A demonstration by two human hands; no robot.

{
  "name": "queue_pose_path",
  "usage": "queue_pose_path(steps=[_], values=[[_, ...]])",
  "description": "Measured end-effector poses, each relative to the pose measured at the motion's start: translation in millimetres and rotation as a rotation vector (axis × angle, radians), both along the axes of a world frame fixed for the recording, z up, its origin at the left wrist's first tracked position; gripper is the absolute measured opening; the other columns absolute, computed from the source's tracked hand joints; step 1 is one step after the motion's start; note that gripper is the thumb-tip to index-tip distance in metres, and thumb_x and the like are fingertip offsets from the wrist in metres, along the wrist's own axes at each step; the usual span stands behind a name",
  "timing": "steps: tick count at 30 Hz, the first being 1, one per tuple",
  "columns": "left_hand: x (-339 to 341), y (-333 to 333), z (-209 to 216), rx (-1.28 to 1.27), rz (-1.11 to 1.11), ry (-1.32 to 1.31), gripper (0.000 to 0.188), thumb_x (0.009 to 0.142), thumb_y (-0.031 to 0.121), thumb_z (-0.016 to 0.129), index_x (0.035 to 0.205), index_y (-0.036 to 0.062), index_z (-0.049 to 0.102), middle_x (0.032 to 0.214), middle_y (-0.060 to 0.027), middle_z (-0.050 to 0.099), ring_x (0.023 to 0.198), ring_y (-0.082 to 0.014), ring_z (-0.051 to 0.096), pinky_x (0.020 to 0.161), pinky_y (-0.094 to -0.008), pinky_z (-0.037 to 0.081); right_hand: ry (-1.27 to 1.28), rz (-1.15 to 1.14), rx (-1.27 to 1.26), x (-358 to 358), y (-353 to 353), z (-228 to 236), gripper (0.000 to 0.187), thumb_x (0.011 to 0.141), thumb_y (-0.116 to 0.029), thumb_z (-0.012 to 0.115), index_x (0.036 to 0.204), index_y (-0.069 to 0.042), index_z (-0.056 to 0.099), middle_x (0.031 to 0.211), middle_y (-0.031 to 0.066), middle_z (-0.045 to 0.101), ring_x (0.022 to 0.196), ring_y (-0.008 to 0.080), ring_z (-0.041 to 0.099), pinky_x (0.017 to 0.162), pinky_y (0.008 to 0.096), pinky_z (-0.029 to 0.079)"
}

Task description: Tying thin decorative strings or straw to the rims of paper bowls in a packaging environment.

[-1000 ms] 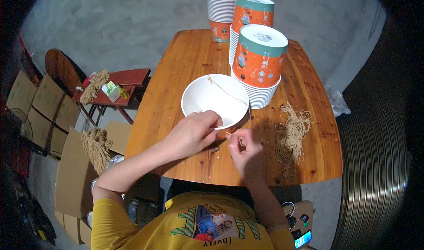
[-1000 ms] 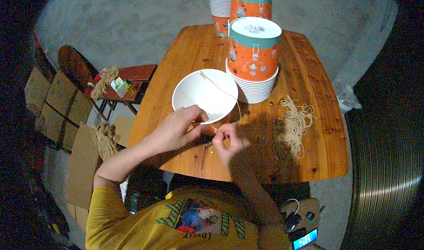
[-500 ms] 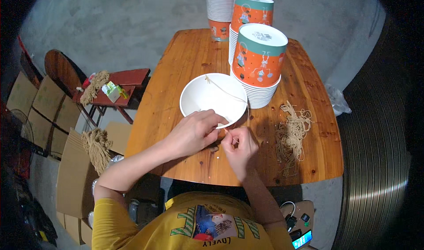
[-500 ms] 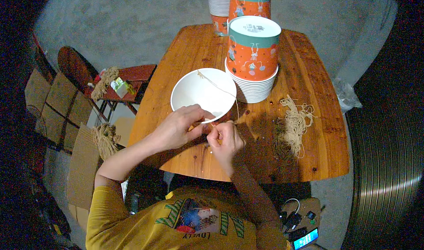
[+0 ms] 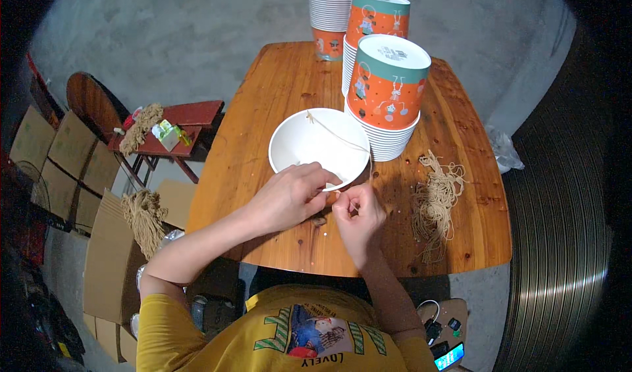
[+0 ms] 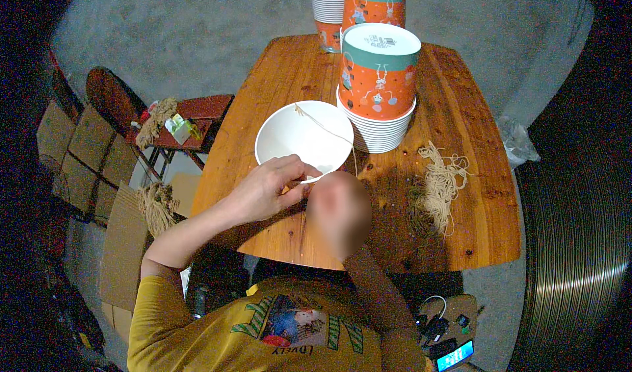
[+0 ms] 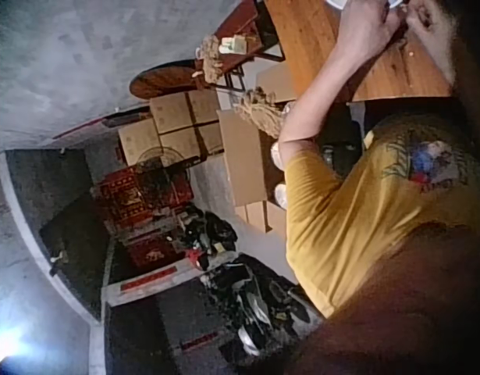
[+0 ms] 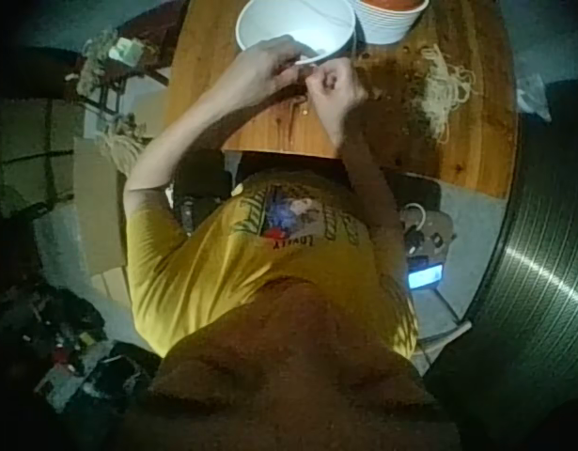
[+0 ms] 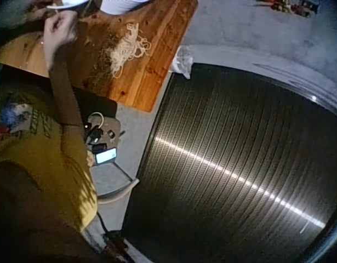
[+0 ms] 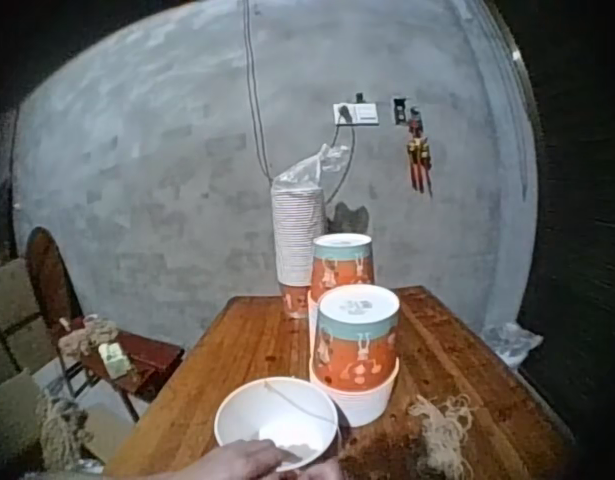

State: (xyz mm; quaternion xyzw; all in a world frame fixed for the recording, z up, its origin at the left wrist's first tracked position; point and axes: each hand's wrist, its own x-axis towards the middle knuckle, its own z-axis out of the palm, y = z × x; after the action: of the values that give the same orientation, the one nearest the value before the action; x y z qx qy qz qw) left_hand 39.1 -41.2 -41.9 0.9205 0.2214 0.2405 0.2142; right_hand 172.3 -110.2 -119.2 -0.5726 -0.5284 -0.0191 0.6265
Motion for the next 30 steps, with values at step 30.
queue_pose_path(steps=[30], values=[[9.0,-6.3,-21.8,0.576,0.062,0.088,0.028,0.074,0.018,0.064,0.097,0.0032,0.056,0.073,-0.0054,0.054,0.068,-0.0215,0.056,0.063,-0.0342,0.044,0.095,0.116,-0.028,0.0,-2.8,-2.4,0.009,0.078,0.003,0.06,0.08,-0.001,0.052,0.068,0.0052,0.055,0.059,0.0133,0.053,0.057,0.0265,0.046]])
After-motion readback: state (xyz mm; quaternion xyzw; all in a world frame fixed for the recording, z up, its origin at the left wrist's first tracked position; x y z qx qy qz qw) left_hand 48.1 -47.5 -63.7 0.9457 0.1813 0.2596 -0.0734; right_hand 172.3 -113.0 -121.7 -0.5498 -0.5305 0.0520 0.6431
